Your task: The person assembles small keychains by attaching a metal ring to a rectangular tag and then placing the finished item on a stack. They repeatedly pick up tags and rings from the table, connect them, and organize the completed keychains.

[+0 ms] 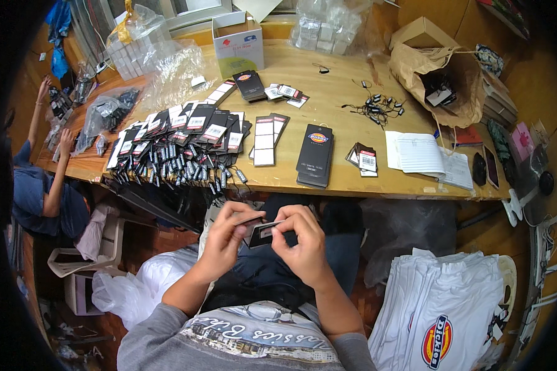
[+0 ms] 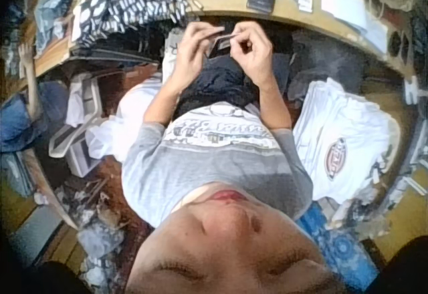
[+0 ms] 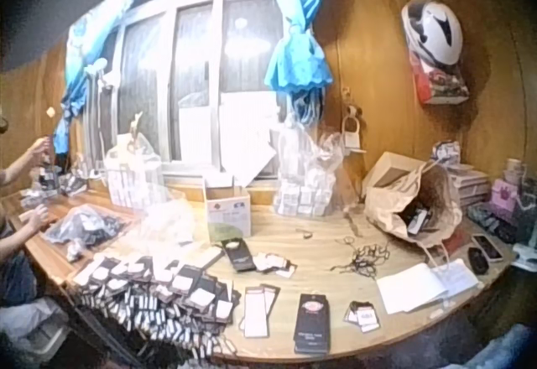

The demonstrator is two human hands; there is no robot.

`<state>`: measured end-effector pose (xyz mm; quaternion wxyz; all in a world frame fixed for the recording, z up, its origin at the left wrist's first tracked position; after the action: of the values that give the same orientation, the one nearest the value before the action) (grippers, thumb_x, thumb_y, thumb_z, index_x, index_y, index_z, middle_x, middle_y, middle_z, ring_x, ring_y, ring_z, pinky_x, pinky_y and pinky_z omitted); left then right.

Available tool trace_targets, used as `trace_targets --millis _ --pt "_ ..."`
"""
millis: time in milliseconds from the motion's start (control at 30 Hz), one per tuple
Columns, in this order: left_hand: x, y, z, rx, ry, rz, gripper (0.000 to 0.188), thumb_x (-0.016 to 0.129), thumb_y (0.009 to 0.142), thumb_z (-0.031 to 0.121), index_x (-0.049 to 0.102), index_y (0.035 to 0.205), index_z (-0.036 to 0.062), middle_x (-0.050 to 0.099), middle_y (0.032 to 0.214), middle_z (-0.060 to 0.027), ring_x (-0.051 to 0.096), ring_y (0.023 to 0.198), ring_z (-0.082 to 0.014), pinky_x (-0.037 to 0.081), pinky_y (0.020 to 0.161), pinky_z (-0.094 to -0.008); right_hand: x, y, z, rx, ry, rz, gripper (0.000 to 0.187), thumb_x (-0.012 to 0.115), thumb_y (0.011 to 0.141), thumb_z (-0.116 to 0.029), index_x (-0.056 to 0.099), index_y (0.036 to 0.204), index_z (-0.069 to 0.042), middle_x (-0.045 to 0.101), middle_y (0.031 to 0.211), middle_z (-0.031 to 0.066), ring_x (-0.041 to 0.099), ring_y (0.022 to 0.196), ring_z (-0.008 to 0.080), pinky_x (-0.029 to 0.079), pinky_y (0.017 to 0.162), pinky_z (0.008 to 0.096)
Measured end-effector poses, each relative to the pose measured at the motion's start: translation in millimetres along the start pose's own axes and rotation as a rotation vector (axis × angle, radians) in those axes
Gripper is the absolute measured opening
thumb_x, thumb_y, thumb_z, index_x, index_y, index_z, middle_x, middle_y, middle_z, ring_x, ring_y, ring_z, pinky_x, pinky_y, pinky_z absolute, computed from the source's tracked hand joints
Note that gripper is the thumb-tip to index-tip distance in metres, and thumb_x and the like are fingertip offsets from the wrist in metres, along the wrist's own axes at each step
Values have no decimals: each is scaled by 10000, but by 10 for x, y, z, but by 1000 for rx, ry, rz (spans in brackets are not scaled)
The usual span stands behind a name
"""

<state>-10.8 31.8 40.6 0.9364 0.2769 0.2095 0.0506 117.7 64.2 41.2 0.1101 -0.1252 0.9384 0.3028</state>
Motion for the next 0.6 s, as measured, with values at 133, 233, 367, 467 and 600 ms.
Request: trace_targets --millis 133,233,367,467,600 --pt "-45 -61 -90 -299 -290 179 146 551 681 -96 580 817 -50 537 734 -77 540 646 -123 417 539 -205 16 -5 -142 -114 -137 30 146 616 587 11 488 651 -15 469 779 82 486 699 222 406 595 297" --pt "-61 -73 -27 -186 -225 183 139 545 672 -112 578 795 -55 554 715 -87 551 633 -133 428 538 -203 11 -33 -169 -114 -170 76 143 639 573 -8 514 642 -15 440 828 93 480 713 207 414 577 280" --pt "-63 -58 68 -49 -185 150 164 532 649 -127 572 789 -51 605 800 -145 587 708 -186 457 617 -235 -9 -46 -193 -110 -153 126 136 637 574 0 518 640 -11 439 858 106 484 697 203 417 578 274" --pt "-69 -50 125 -8 -128 120 181 541 663 -113 583 820 -34 608 841 -133 606 725 -202 477 604 -245 -15 -64 -183 -102 -131 148 130 632 581 4 518 642 -6 443 877 115 492 694 206 422 591 276" --pt "-80 -49 214 70 -20 93 210 552 646 -103 581 835 -16 607 825 -129 608 706 -212 479 585 -250 -7 -78 -193 -121 -126 162 135 627 591 7 510 657 1 455 902 127 505 715 218 432 619 281"
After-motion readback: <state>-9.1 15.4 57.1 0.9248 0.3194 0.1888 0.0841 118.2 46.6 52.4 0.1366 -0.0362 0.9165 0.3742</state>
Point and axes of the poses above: each hand's wrist, its own y-axis towards the middle knuckle, its own x-axis out of the palm, z = x × y, the point moved 7 cm from there along y, towards the middle knuckle
